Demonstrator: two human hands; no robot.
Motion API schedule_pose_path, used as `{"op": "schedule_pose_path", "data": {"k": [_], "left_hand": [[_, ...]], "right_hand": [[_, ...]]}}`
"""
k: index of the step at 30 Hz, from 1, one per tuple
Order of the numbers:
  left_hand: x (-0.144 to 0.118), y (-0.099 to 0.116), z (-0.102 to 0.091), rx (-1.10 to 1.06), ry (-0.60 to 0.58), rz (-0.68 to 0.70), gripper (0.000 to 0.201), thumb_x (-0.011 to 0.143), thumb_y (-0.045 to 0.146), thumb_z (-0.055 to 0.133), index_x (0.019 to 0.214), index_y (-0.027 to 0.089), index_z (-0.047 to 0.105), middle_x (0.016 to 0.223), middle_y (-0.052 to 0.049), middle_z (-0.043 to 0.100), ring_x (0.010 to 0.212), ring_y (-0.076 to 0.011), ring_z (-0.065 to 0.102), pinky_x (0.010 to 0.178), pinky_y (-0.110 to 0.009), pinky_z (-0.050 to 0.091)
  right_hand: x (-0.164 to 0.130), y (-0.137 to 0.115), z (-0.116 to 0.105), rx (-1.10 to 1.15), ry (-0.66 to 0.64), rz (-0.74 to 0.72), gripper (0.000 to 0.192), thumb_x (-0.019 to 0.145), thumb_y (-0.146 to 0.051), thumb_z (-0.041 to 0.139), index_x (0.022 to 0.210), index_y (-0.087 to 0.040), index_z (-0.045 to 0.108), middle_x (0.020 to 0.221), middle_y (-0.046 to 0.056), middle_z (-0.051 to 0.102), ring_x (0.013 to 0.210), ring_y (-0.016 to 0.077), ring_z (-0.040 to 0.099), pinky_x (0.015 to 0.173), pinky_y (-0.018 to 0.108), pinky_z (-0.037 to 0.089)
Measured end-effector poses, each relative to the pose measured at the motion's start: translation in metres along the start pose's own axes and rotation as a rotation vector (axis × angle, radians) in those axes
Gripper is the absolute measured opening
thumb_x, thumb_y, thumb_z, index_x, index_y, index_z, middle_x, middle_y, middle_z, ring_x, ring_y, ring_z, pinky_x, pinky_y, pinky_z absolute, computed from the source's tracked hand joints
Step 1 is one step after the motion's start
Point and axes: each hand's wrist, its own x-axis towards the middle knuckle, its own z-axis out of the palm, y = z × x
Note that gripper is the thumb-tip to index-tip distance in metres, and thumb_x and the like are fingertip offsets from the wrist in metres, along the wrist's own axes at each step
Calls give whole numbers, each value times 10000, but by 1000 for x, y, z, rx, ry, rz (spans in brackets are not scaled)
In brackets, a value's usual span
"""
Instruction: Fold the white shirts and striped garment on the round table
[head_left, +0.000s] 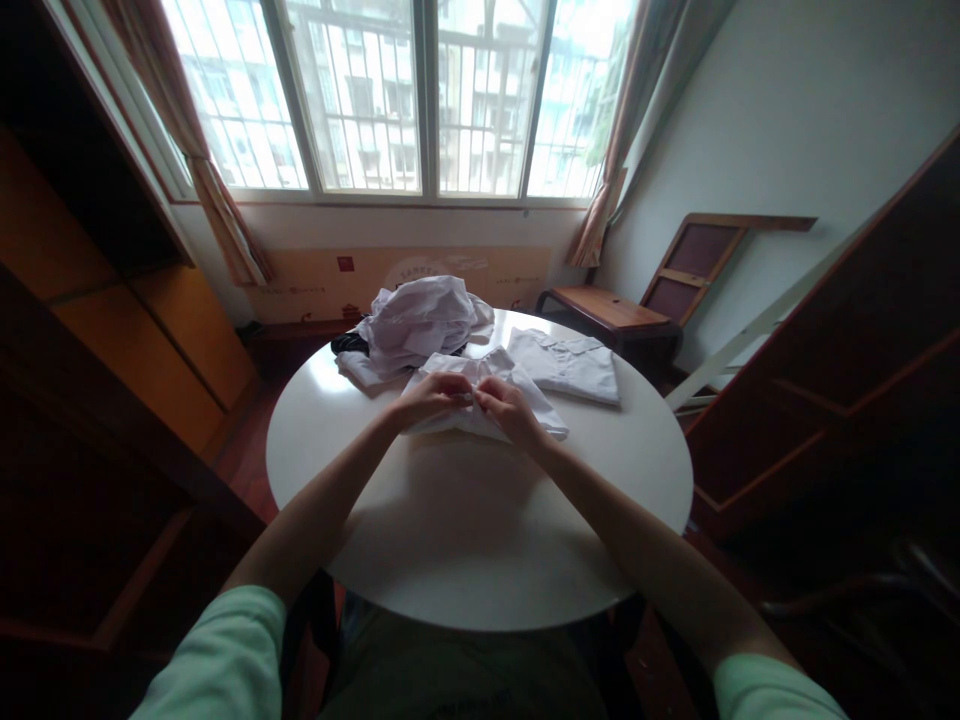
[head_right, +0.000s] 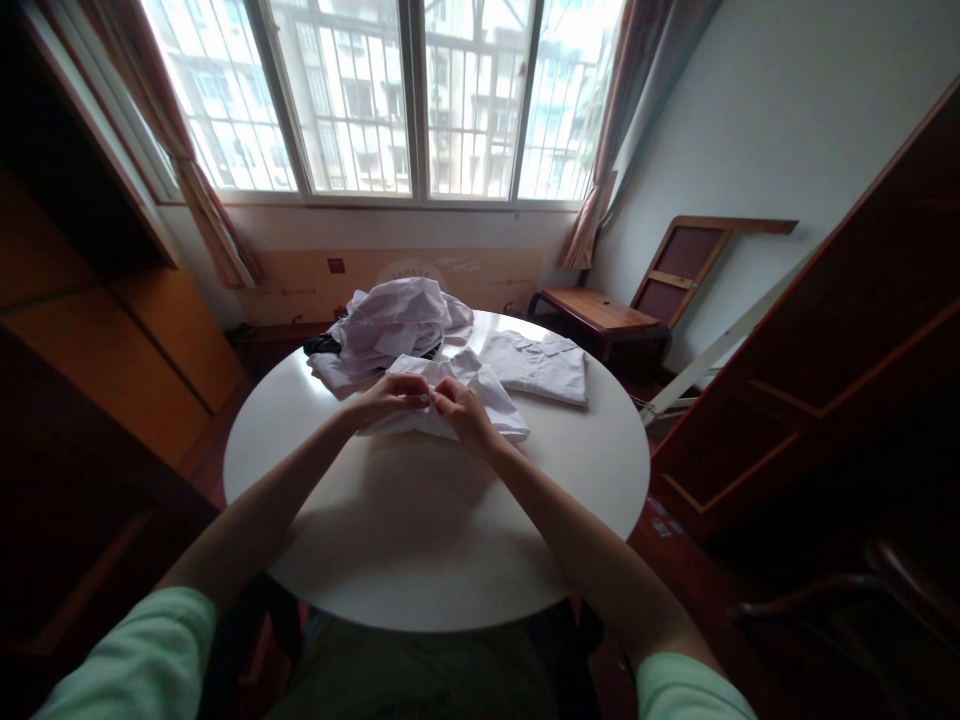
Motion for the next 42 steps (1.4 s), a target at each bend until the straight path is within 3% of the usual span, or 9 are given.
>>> {"op": "schedule_pose_path", "data": {"k": [3,9,15,22,28,32,37,40,42], "left_hand": [[0,4,-4,20,41,-7,240,699,370,626,732,132,625,688,0,579,668,-109,507,640,-220,388],[3,9,-16,213,384,150,313,707,443,628,666,138,566,643,9,532,589,-85,443,572,-209,371],[-10,31,-32,571,458,171,372,682,506,639,683,148,542,589,21,503,528,-83,418,514,-208,331],[-44,61,-41,666,255,-44,415,765,544,510,648,153,588,593,0,561,539,-101,481,498,-203,311],[-29,65,-45,496,439,20,377,774,490,511,674,139,605,554,15,542,503,-76,453,482,-188,320],[-14,79,-63,603,580,66,364,788,464,495,726,135,638,600,-2,575,570,-97,487,530,-205,344],[7,65,-69,856,659,-95,270,793,368,509,773,151,668,696,-47,617,655,-153,529,601,-261,369],[14,35,-57,928,549,-173,181,777,287,532,793,163,663,780,-64,624,717,-177,544,644,-279,390],[14,16,-45,958,496,-181,161,780,268,533,810,169,657,827,-71,617,783,-195,547,688,-289,403]], "right_hand": [[2,0,-1,-17,52,15,169,743,-318,466,634,-189,466,552,-35,446,533,100,399,516,233,300],[2,-8,-11,-46,346,17,139,726,-299,451,633,-196,441,544,-43,445,511,99,415,492,221,318],[-3,-17,-15,4,517,-102,170,801,-341,445,710,-197,452,488,-71,456,443,85,438,470,207,351],[11,-40,-23,98,504,-225,169,843,-375,446,786,-217,438,582,-50,604,531,108,604,578,254,490],[37,-81,-32,54,482,-392,186,877,-409,419,842,-228,443,664,-48,604,608,95,627,586,229,501],[63,-97,-42,22,473,-447,185,906,-382,370,948,-227,463,721,-36,598,672,92,629,619,228,500],[96,-71,-44,-162,443,-251,115,870,-248,412,899,-178,499,704,-7,582,611,108,597,604,250,479],[87,-44,-31,-454,389,-84,57,776,-159,504,829,-155,522,740,36,600,656,140,585,633,268,455],[70,-31,-18,-600,244,-35,92,763,-174,522,852,-157,537,759,44,618,677,153,585,634,264,439]]}}
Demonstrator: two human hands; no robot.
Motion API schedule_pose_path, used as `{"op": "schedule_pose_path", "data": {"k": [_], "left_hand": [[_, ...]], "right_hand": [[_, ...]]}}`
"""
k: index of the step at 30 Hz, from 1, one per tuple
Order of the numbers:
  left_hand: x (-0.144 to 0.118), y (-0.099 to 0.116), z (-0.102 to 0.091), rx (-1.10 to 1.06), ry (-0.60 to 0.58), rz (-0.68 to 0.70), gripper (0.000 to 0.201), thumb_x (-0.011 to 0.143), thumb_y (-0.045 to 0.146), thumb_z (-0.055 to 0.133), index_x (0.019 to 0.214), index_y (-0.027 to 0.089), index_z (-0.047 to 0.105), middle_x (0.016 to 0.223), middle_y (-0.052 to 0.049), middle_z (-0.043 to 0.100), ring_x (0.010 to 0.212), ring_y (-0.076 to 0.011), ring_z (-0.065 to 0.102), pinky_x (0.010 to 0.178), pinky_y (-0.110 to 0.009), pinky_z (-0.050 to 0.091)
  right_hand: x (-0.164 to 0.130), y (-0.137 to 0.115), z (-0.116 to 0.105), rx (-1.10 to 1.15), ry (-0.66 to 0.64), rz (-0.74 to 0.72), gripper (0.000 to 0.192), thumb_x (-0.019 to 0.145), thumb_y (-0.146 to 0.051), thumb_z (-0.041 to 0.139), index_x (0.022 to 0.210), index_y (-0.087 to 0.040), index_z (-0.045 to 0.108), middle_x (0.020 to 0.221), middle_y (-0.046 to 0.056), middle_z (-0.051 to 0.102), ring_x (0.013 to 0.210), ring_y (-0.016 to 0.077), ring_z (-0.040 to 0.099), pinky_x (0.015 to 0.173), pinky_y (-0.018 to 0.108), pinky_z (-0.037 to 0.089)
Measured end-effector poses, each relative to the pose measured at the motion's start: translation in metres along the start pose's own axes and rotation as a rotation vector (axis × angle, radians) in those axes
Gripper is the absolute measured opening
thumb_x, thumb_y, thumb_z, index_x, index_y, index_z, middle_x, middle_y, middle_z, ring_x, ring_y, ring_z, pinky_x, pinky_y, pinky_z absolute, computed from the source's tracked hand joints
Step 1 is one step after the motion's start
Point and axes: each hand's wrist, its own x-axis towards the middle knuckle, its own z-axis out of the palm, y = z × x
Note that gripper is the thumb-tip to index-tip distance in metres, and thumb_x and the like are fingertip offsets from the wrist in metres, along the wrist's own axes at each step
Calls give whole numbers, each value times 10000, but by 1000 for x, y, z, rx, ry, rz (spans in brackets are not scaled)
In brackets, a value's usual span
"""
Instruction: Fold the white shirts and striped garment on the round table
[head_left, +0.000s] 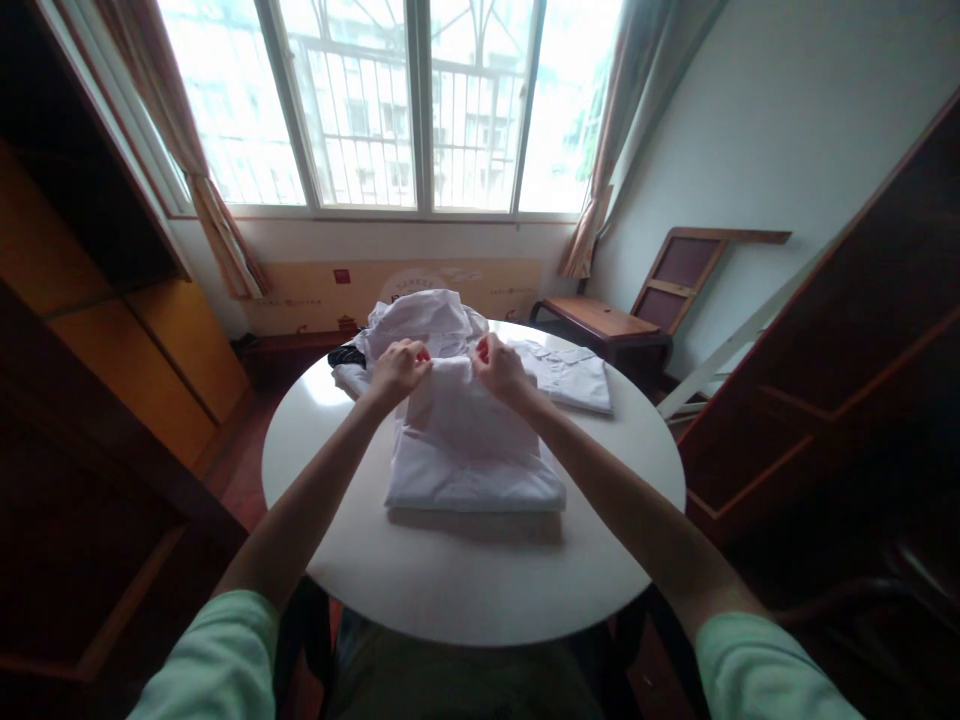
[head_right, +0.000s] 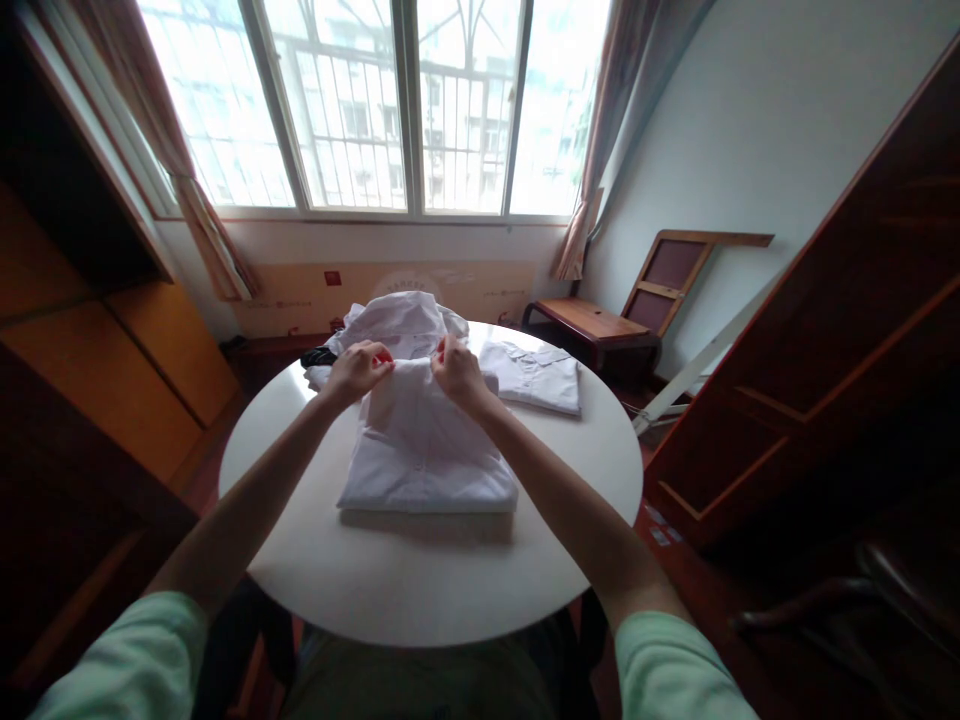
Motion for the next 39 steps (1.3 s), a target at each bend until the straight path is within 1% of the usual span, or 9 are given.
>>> {"op": "schedule_pose_path", "data": {"k": [3,8,12,15,18,21,28,34,39], "left_hand": [[-11,2,21,55,8,17,150,784,255,531,830,175,650,903,-83,601,870,-218,532,735,-299,411],[-23,10,33,62,47,8,151,801,245,500,818,175,634,904,-80,593,867,-203,540,744,-282,409],[-30,18,40,-12,-38,-21,146,794,278,509,792,179,617,848,-54,618,760,-175,568,651,-259,398],[-34,24,46,-60,-95,28,156,798,276,500,756,175,611,810,-45,629,736,-166,571,633,-252,387],[-37,27,53,-131,-132,122,152,797,269,507,745,173,612,791,-42,627,714,-158,564,639,-253,392],[-41,27,60,-208,-137,187,116,786,249,526,798,180,619,832,-49,625,772,-172,565,687,-268,413],[-45,26,70,-325,-93,174,165,781,276,544,870,176,641,901,-70,606,827,-188,548,742,-301,431],[-42,27,66,-386,-39,156,164,773,219,518,767,159,670,746,-40,612,657,-137,530,608,-248,390],[-43,30,61,-334,-20,119,190,753,165,490,772,182,679,768,-33,615,655,-130,522,587,-240,374]], "right_hand": [[-32,0,16,-140,-192,-51,132,776,-269,542,842,-156,559,814,74,646,732,182,608,651,267,430],[-57,-1,30,-340,-263,95,412,773,-458,530,1019,-128,548,921,139,660,835,258,632,691,309,446],[-62,3,37,-429,-347,192,401,766,-427,519,1008,-113,580,933,172,663,861,270,635,705,314,456],[-64,7,41,-414,-373,191,341,759,-372,522,964,-114,606,940,181,663,874,275,631,709,316,453],[-65,16,43,-322,-344,147,262,778,-322,497,908,-130,619,908,166,669,838,263,629,692,308,434],[-65,25,44,-119,-285,127,204,789,-304,481,796,-157,621,818,108,674,761,217,610,659,277,403],[-65,33,42,390,-75,67,177,747,-309,472,679,-162,544,614,-14,529,597,123,474,586,230,339],[-65,34,40,605,-140,3,198,725,-340,482,678,-155,535,580,-35,463,560,103,407,545,218,316],[-64,34,38,607,-166,-14,184,716,-325,487,685,-152,540,602,-27,483,590,107,425,568,219,330]]}}
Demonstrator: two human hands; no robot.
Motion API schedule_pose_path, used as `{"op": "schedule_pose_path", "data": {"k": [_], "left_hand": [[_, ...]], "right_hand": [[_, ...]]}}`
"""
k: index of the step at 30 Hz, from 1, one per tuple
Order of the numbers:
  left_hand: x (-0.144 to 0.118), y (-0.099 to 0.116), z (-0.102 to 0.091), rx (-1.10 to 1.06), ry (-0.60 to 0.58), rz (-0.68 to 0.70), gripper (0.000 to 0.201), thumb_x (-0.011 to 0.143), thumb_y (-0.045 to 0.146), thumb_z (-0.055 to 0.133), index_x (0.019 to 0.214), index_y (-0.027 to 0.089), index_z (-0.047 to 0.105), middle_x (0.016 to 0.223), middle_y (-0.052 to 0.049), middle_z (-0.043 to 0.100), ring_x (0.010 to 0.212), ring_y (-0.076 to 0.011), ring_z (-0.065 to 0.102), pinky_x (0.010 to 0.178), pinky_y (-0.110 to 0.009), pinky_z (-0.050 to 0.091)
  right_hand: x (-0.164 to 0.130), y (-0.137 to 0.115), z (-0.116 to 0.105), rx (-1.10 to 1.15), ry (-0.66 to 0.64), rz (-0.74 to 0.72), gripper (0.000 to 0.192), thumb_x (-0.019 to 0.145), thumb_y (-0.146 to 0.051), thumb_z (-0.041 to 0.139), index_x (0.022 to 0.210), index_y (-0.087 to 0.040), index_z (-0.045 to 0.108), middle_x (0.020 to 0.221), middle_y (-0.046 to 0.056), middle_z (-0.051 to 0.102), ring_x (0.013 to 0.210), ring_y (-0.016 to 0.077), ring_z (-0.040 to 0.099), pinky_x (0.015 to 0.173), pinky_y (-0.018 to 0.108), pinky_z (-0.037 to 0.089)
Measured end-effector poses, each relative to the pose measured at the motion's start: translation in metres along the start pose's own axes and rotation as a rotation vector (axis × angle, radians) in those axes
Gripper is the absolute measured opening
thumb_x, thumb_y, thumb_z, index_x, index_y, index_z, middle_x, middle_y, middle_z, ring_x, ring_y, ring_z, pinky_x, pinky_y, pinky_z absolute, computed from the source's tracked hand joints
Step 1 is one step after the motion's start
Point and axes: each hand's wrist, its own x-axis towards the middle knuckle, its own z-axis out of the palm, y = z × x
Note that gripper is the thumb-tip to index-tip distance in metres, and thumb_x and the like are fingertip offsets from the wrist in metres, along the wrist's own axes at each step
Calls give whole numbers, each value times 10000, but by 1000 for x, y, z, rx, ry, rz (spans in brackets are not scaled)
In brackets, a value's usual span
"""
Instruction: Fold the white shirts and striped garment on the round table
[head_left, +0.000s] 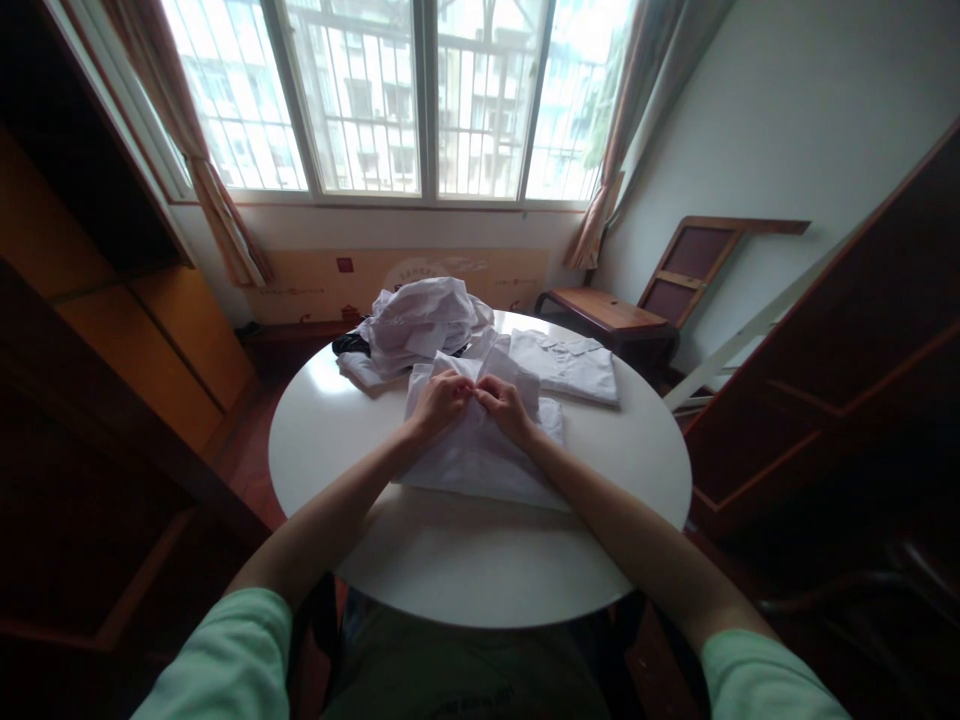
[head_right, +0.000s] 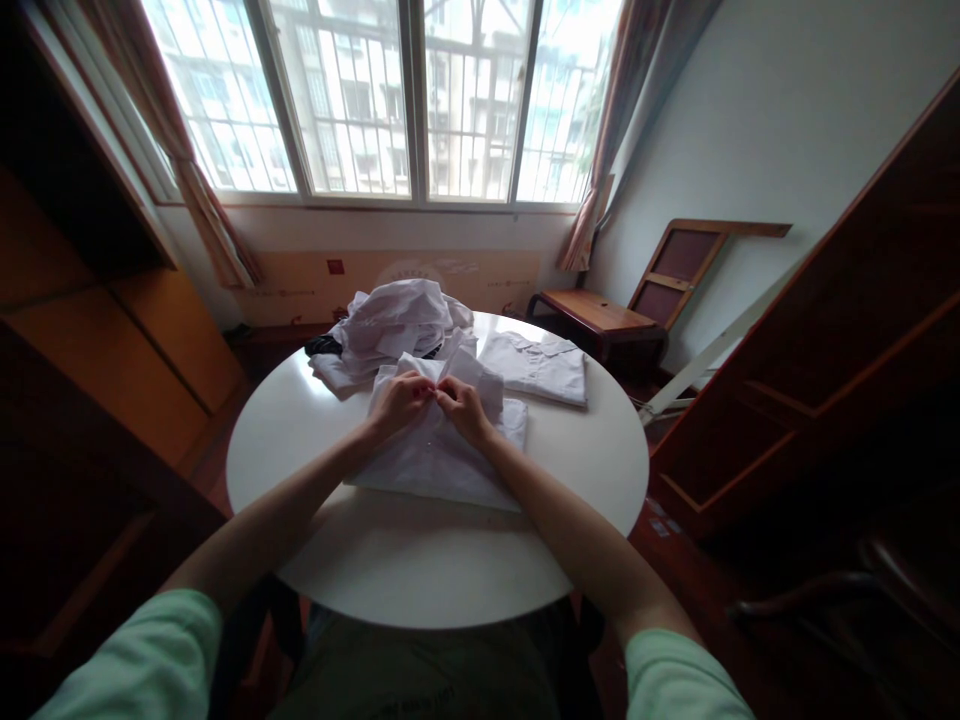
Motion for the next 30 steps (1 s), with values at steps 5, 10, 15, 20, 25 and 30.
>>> {"op": "schedule_pose_path", "data": {"k": [5,10,15,20,25,30], "left_hand": [[2,-1,-1,-15,-10,4,237,718,113,471,797,185,682,815,-37,614,690,-137,531,627,-245,403],[7,-4,-3,-133,-56,6,250,699,80,447,704,189,672,761,-14,610,710,-130,536,659,-231,427],[6,-3,-1,-251,-66,-2,226,708,93,459,715,180,667,802,-21,623,740,-130,544,669,-226,440],[7,-5,-4,-249,8,-21,175,712,98,478,682,159,639,766,-25,602,701,-124,529,657,-232,430],[14,-20,-19,-287,235,-110,118,739,152,508,731,156,625,773,-28,594,707,-127,540,680,-247,434],[14,-23,-23,-237,280,-159,99,751,175,530,746,157,627,763,-29,580,670,-121,530,656,-244,431]], "right_hand": [[4,0,-8,-108,-57,-77,179,752,-302,471,727,-148,557,640,-15,519,612,112,459,586,221,338],[9,3,-17,-287,-74,-149,170,775,-284,461,732,-149,555,646,-11,523,599,112,463,581,224,321],[8,1,-15,-346,-58,-144,173,781,-281,442,764,-154,557,683,4,549,621,122,467,609,231,337],[9,1,-15,-375,24,-104,151,764,-268,423,697,-170,515,631,-11,505,595,118,451,588,223,331],[14,2,-26,-430,278,20,129,726,-260,436,638,-183,490,579,-18,481,550,120,434,558,233,318],[13,-10,-30,-492,319,-6,133,735,-273,478,662,-179,537,580,-7,513,539,124,457,563,243,335]]}}
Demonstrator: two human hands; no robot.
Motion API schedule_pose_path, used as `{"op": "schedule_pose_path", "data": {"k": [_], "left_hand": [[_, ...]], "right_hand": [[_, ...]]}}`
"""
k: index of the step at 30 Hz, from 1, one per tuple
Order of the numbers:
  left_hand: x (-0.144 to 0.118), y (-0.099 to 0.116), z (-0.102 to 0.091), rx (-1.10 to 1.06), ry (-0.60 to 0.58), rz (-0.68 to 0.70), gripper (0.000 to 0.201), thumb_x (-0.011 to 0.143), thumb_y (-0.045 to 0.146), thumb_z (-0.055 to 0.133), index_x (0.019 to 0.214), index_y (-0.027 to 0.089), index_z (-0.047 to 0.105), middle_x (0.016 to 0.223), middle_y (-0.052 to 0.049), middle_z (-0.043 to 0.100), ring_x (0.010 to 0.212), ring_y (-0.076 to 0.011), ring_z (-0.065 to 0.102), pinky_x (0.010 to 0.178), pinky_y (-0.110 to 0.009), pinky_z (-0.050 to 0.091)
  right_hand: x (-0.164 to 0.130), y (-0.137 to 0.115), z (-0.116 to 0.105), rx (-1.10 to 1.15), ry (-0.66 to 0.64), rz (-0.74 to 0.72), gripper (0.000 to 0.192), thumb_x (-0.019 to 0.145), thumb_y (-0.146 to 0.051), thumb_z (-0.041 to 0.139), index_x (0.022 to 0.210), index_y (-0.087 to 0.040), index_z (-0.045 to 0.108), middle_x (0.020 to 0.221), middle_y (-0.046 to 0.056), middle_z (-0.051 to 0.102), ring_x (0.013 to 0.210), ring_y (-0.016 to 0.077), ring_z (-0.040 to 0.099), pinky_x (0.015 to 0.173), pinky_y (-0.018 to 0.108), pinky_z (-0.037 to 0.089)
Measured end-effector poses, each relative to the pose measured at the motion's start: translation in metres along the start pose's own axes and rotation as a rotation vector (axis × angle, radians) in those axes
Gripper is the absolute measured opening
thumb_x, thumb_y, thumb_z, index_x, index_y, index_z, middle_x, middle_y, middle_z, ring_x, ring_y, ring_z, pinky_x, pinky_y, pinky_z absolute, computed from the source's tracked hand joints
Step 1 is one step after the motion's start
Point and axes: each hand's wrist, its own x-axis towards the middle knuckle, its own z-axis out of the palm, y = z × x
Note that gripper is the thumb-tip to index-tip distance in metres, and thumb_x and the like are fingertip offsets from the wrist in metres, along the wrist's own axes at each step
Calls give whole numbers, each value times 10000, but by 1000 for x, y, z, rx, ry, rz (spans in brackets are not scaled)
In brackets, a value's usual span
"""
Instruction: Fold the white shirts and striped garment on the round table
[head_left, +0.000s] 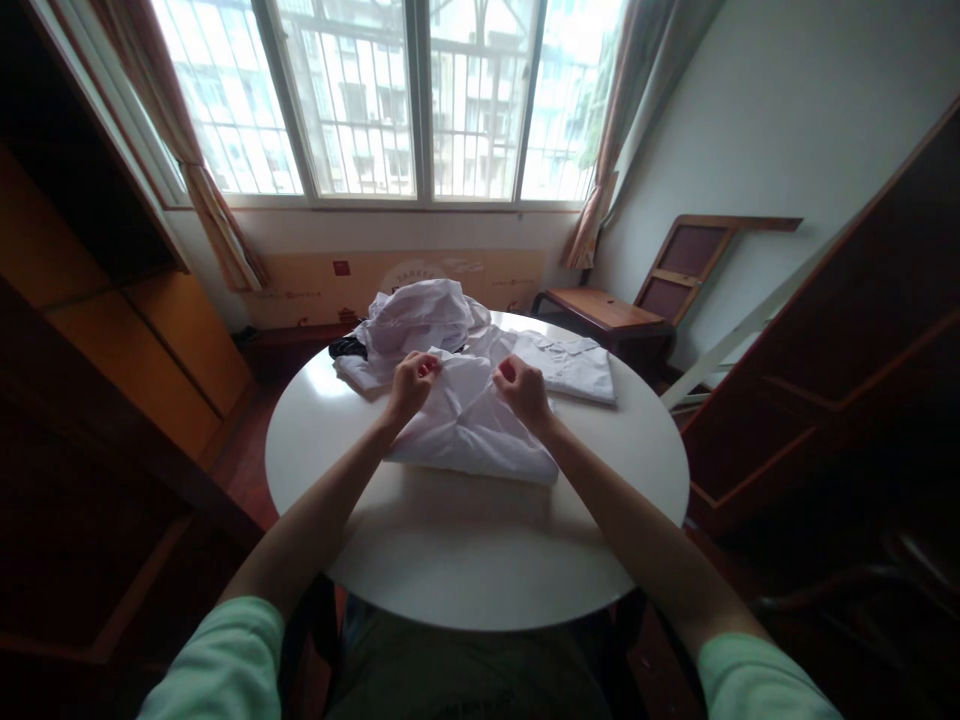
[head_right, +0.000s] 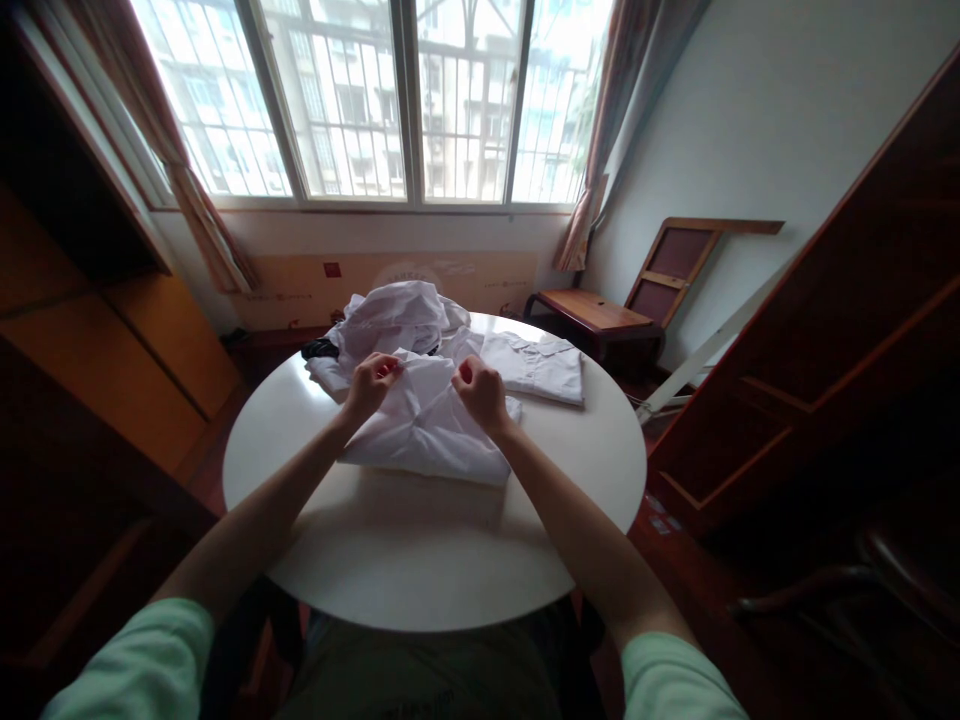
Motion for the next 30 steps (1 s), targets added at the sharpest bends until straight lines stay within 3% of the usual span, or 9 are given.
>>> {"op": "schedule_pose_path", "data": {"k": [4,9,16,21,24,26,28,30], "left_hand": [[-2,1,3,26,11,30,117,753,153,513,745,158,629,759,-29,575,692,-122,529,671,-241,427],[-1,0,4,9,5,-21,127,748,204,528,784,155,639,718,-17,585,628,-116,502,618,-238,408],[-2,3,3,50,-9,-24,139,728,227,542,772,146,646,594,18,536,563,-108,460,578,-231,358],[1,0,0,29,85,-67,120,725,193,524,748,151,634,603,18,538,577,-109,469,590,-228,360],[4,-3,-2,33,131,-106,91,722,191,534,725,151,615,585,22,520,572,-110,470,597,-230,364],[6,-4,-3,8,131,-101,80,724,201,547,761,149,595,600,23,516,579,-108,477,605,-229,374],[5,-1,-6,-67,66,-58,133,726,232,568,829,148,568,643,19,530,602,-107,495,601,-222,384],[3,6,-11,-157,-128,25,198,732,292,589,865,150,554,709,4,559,651,-110,521,598,-213,394]], "right_hand": [[-7,-21,-6,3,-113,-86,100,739,-253,526,750,-170,581,591,-10,539,534,112,482,563,231,342],[-30,-48,-6,-4,-393,-262,133,787,-278,528,828,-186,615,554,-25,525,480,89,454,514,218,298],[-54,-65,3,-220,-636,-456,234,802,-389,542,675,-203,608,570,21,586,518,128,496,508,251,240],[-49,-67,-2,-322,-580,-333,179,779,-331,544,671,-197,594,653,40,630,578,152,540,523,255,248],[-43,-64,-4,-303,-551,-285,68,758,-225,522,764,-193,582,686,32,635,598,145,549,544,243,276],[-40,-61,-4,-270,-532,-245,121,743,-166,501,848,-186,560,683,26,627,591,140,544,553,235,292],[-38,-58,-3,-213,-479,-189,157,747,-146,481,893,-176,531,677,24,614,587,138,538,554,230,305],[-36,-55,-3,-138,-397,-144,140,769,-152,462,901,-167,507,681,29,602,593,138,537,557,229,318]]}}
